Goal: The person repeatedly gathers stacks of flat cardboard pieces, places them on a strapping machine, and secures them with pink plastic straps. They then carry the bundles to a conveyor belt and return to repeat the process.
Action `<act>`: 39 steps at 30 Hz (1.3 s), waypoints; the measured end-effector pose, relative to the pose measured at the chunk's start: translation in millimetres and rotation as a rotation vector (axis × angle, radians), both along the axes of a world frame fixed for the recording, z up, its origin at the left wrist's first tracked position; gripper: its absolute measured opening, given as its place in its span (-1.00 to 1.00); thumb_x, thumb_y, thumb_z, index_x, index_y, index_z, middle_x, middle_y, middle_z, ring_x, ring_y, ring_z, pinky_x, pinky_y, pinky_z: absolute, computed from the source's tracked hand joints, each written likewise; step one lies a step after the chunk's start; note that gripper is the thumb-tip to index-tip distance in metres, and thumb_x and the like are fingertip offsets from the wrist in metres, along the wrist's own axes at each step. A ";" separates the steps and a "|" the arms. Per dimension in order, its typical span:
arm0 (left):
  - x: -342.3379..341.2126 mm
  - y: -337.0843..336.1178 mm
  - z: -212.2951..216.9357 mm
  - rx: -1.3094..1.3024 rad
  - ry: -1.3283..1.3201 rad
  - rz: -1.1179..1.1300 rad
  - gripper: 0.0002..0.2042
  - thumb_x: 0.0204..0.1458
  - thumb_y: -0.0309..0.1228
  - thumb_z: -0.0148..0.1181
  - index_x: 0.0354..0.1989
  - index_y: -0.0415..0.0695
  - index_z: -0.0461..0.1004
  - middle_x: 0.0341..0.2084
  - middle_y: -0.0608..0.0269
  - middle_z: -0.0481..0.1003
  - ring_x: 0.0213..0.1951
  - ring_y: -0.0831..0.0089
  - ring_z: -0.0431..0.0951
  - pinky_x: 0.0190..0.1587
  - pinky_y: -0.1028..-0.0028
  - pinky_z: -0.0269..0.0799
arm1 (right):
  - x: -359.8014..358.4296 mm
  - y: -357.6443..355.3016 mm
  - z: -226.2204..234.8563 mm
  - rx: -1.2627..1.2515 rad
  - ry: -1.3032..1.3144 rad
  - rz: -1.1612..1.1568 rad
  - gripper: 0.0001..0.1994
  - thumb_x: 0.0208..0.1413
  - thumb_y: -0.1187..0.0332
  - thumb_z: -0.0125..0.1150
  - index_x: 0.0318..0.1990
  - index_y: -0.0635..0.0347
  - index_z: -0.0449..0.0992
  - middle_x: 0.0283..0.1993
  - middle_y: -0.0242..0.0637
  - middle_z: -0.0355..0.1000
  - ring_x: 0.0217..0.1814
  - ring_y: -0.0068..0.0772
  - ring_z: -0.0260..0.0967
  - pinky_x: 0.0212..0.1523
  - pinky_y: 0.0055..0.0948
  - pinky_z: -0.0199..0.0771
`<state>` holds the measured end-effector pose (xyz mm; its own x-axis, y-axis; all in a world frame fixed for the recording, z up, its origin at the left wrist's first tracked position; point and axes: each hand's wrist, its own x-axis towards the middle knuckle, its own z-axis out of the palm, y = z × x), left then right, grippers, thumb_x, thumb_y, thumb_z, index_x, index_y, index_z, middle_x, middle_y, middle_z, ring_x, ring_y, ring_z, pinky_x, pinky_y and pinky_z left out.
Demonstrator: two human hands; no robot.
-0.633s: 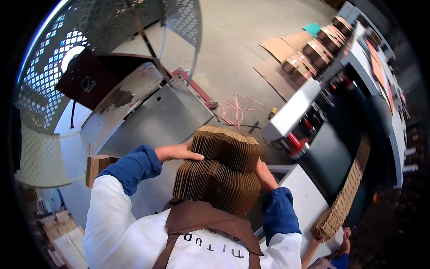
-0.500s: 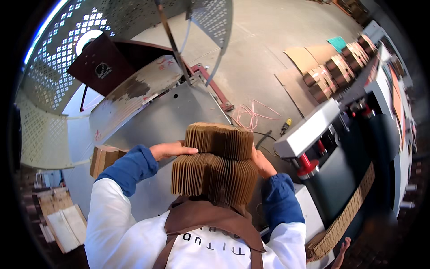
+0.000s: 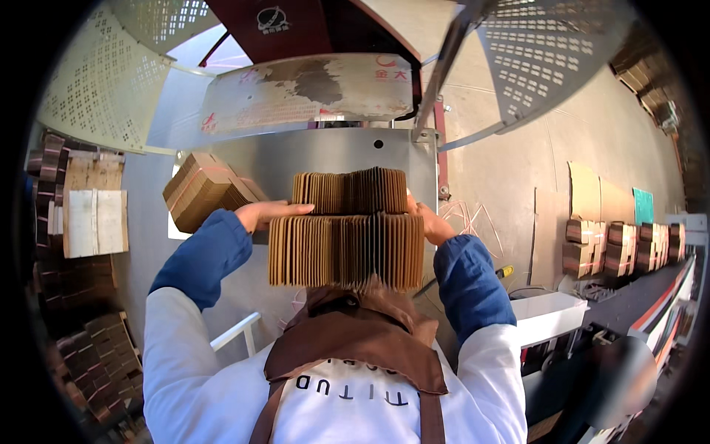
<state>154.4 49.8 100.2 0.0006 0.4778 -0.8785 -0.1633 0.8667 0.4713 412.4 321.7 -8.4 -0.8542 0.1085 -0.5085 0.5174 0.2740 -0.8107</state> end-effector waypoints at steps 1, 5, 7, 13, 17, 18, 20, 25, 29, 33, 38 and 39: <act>-7.0 2.1 -13.7 -0.001 0.083 0.033 -0.25 -0.05 0.25 0.18 0.13 -0.13 0.38 -0.01 0.25 0.48 0.03 0.50 0.45 0.08 0.50 0.32 | -15.9 -1.5 -18.1 -0.006 -0.173 -0.036 -0.38 0.23 -0.08 -0.19 0.20 0.30 0.20 0.02 0.21 0.37 0.07 0.18 0.34 0.18 -0.14 0.28; -34.5 16.0 -124.6 -0.039 -0.155 -0.008 -0.27 -0.07 0.28 0.16 0.05 -0.14 0.44 -0.14 0.21 0.56 -0.17 0.42 0.57 -0.17 0.44 0.47 | -32.6 6.6 -128.4 0.378 -0.256 0.079 -0.20 0.27 -0.23 -0.46 -0.10 0.47 0.47 -0.18 0.25 0.48 -0.13 0.22 0.46 0.07 -0.07 0.36; -40.1 21.0 -139.9 -0.038 -0.196 -0.048 -0.25 -0.09 0.30 0.15 0.05 -0.15 0.45 -0.17 0.18 0.57 -0.21 0.37 0.59 -0.23 0.41 0.51 | -28.4 8.1 -149.0 0.492 -0.192 0.131 -0.24 0.27 -0.19 -0.42 -0.11 0.48 0.47 -0.20 0.25 0.48 -0.15 0.21 0.47 0.00 -0.03 0.40; -36.7 9.4 -146.2 0.082 -0.241 0.128 -0.35 0.00 0.02 0.29 0.12 -0.27 0.39 -0.04 0.19 0.50 -0.02 0.38 0.49 0.06 0.39 0.37 | -36.3 -6.9 -124.8 0.570 -0.088 0.123 -0.50 0.33 0.14 -0.33 0.01 0.44 0.41 -0.35 0.22 0.47 -0.17 0.25 0.45 -0.15 0.02 0.44; -45.9 27.2 -119.6 0.421 0.010 0.196 -0.41 -0.06 -0.18 0.39 0.11 -0.25 0.40 0.00 0.14 0.49 0.02 0.34 0.47 0.10 0.35 0.35 | -65.5 22.6 -79.2 0.582 -0.046 -0.127 -0.55 0.36 0.16 -0.36 0.04 0.29 0.43 -0.32 0.17 0.47 -0.26 0.30 0.42 -0.20 0.00 0.42; -50.1 28.6 -110.4 0.449 0.137 0.180 -0.42 -0.14 -0.29 0.45 0.09 -0.23 0.42 -0.03 0.16 0.51 0.00 0.35 0.48 0.07 0.34 0.39 | -86.9 20.7 -44.0 0.534 -0.010 -0.251 -0.57 0.36 0.16 -0.35 0.06 0.25 0.40 -0.29 0.18 0.46 -0.24 0.32 0.40 -0.22 -0.01 0.40; -56.5 38.6 -98.5 0.527 0.339 0.149 -0.11 -0.24 -0.25 0.51 0.28 -0.18 0.11 0.13 0.10 0.36 0.16 0.29 0.35 0.19 0.33 0.26 | -111.4 25.6 -11.2 0.468 0.141 -0.406 -0.56 0.37 0.14 -0.35 0.00 0.26 0.43 -0.26 0.20 0.46 -0.23 0.32 0.40 -0.20 -0.03 0.40; -27.5 79.3 -171.7 0.525 0.661 0.173 0.15 -0.38 -0.23 0.58 0.40 -0.13 -0.13 0.24 0.10 0.25 0.27 0.24 0.24 0.27 0.35 0.21 | -107.6 55.1 -116.5 0.528 0.447 -0.515 -0.61 0.34 0.15 -0.27 -0.10 0.29 0.42 -0.21 0.14 0.42 -0.16 0.23 0.37 -0.16 -0.13 0.38; -4.1 106.9 -171.3 0.567 0.594 0.380 0.14 -0.42 -0.40 0.58 0.39 -0.11 -0.11 0.15 0.07 0.35 0.15 0.15 0.39 0.18 0.34 0.35 | -84.7 95.3 -155.8 0.477 0.348 -0.401 -0.66 0.29 0.19 -0.13 -0.07 0.31 0.41 -0.17 0.04 0.42 -0.14 0.14 0.37 -0.13 -0.17 0.39; 1.9 124.7 -143.9 0.657 0.825 0.295 0.08 -0.43 -0.46 0.57 0.36 -0.11 -0.02 0.09 0.06 0.41 0.03 0.18 0.49 0.10 0.35 0.43 | -65.0 99.9 -158.1 0.188 0.263 -0.562 -0.55 0.30 0.07 -0.10 0.04 0.34 0.40 -0.09 -0.18 0.46 -0.05 -0.17 0.39 0.00 -0.30 0.37; 11.6 121.7 -176.8 0.584 0.909 0.284 0.09 -0.46 -0.35 0.58 0.36 -0.09 0.01 0.21 0.09 0.23 0.15 0.00 0.27 0.11 0.21 0.39 | -60.8 99.6 -93.4 -0.282 0.076 -0.713 -0.26 0.30 -0.18 -0.28 0.18 0.47 0.29 0.12 -0.08 0.37 0.20 -0.34 0.25 0.23 -0.41 0.16; 11.4 120.7 -181.2 0.603 0.942 0.253 0.10 -0.47 -0.34 0.58 0.36 -0.09 0.00 0.19 0.06 0.23 0.14 -0.01 0.27 0.13 0.21 0.38 | -61.4 103.1 -82.6 -0.239 0.075 -0.681 -0.27 0.30 -0.16 -0.26 0.17 0.48 0.29 0.13 -0.07 0.36 0.21 -0.33 0.24 0.24 -0.41 0.16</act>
